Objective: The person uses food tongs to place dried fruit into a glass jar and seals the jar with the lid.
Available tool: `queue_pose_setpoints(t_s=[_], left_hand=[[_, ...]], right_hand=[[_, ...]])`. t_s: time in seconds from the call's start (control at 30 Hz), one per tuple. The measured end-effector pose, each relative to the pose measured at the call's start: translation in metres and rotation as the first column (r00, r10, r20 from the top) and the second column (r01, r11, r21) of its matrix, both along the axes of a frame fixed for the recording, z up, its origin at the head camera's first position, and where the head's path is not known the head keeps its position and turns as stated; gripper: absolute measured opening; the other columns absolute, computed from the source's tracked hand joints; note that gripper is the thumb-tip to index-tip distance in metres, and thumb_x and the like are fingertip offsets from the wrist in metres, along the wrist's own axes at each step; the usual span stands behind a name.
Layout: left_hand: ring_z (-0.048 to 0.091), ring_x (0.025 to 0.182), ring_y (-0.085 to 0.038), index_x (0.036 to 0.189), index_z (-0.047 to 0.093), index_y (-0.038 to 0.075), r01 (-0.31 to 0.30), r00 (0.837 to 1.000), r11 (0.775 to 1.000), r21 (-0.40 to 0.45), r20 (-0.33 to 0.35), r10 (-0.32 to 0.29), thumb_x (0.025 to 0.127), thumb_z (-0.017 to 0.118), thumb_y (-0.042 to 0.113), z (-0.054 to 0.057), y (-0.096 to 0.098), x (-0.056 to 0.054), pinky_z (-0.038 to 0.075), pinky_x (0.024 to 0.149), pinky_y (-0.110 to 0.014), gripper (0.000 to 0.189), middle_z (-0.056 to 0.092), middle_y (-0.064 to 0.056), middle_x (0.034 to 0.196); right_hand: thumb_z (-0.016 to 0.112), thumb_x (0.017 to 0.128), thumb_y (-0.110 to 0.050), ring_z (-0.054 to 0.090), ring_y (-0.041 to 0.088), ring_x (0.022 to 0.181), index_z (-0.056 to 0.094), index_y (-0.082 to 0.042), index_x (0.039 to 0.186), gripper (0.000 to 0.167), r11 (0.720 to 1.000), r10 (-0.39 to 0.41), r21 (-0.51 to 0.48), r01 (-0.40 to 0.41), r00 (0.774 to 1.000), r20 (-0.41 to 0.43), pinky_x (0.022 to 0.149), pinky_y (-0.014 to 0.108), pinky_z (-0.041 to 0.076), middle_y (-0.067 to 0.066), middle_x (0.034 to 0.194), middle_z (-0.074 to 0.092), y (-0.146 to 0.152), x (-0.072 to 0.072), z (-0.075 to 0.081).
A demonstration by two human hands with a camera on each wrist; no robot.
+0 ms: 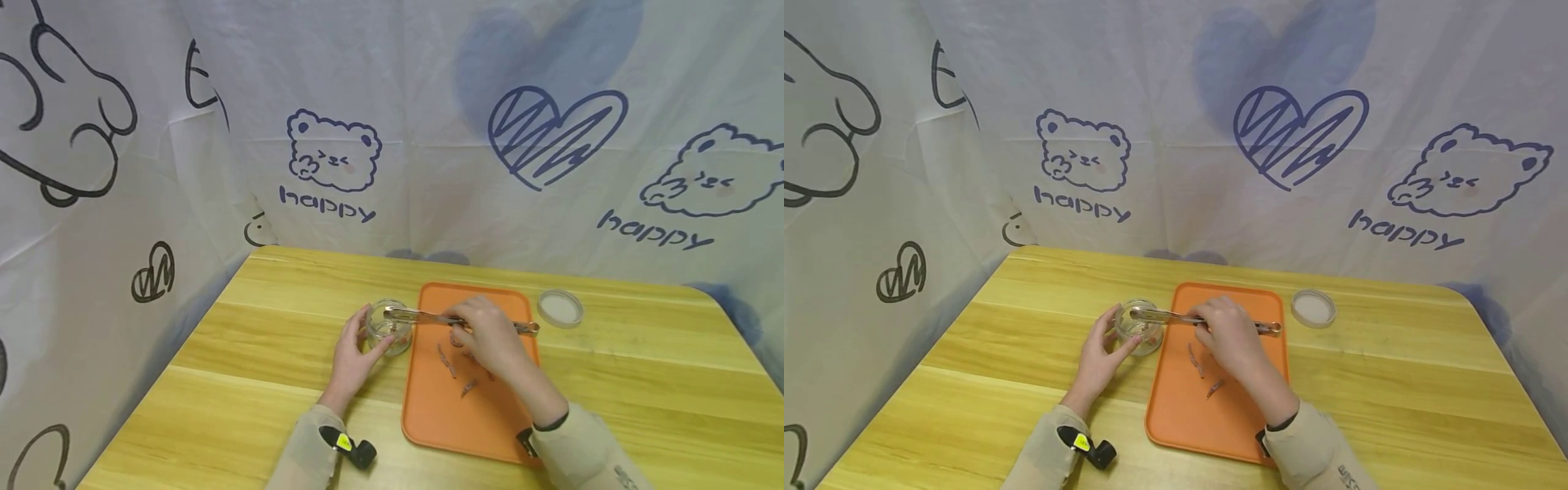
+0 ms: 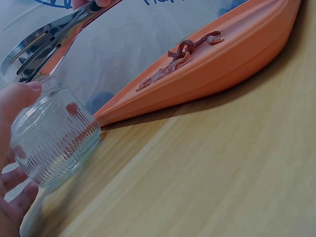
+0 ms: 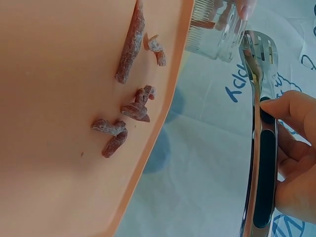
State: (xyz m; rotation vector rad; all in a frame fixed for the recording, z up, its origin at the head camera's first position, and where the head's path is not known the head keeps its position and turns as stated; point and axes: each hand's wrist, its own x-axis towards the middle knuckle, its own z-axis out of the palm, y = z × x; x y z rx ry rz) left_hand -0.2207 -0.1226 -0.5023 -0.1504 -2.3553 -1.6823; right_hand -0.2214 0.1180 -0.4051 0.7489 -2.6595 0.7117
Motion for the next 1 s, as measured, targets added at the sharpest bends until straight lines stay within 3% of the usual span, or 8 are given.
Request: queue_pose_setpoints(t_s=[0.4,0.63,0.83,0.93,1.0], left_hand=[[0.050,0.119,-0.033,0.144,0.040,0.012,-0.003,1.000,1.000,0.002,-0.002,0.003,0.082,0.077,0.029,0.001,0.002,0.000,0.043,0.102,-0.044,0.074,0.046,-0.013,0.137],[0.048,0.120,-0.033,0.144,0.039,0.014,-0.001,1.000,1.000,-0.001,0.023,0.001,0.081,0.076,0.032,0.002,0.000,0.000,0.042,0.102,-0.045,0.075,0.045,-0.012,0.138],[0.048,0.121,-0.034,0.144,0.039,0.013,0.004,1.000,1.000,0.015,0.014,-0.005,0.082,0.076,0.029,0.000,0.000,0.000,0.042,0.103,-0.046,0.074,0.045,-0.014,0.138],[0.046,0.123,-0.037,0.144,0.038,0.007,0.016,1.000,0.999,0.033,0.011,-0.017,0.084,0.075,0.022,0.011,0.003,0.005,0.040,0.104,-0.048,0.072,0.044,-0.019,0.138],[0.045,0.124,-0.037,0.144,0.038,0.006,0.021,1.000,0.999,0.040,0.007,-0.021,0.084,0.075,0.021,0.011,0.003,0.005,0.039,0.105,-0.048,0.072,0.044,-0.019,0.138]], right_hand=[[0.071,0.084,-0.006,0.060,0.018,0.088,0.072,-0.013,0.099,0.017,1.000,-0.023,-0.013,0.023,1.000,-0.016,0.070,0.034,0.053,0.001,0.097,0.067,0.012,0.003,-0.004],[0.065,0.085,-0.002,0.060,0.022,0.089,0.071,-0.011,0.101,0.019,0.997,-0.071,-0.026,0.071,0.997,0.011,0.069,0.038,0.053,0.005,0.100,0.066,0.032,0.007,-0.006],[0.067,0.084,0.000,0.060,0.024,0.087,0.071,-0.009,0.100,0.019,0.996,-0.085,-0.027,0.086,0.996,0.020,0.068,0.039,0.053,0.006,0.099,0.065,0.052,0.008,-0.010],[0.070,0.083,0.000,0.059,0.025,0.088,0.071,-0.008,0.100,0.019,0.995,-0.097,-0.011,0.098,0.995,0.035,0.069,0.040,0.053,0.007,0.098,0.065,0.062,0.010,-0.012],[0.071,0.082,0.000,0.059,0.025,0.088,0.071,-0.008,0.100,0.019,0.995,-0.103,-0.001,0.104,0.994,0.046,0.070,0.041,0.053,0.007,0.098,0.065,0.068,0.011,-0.014]])
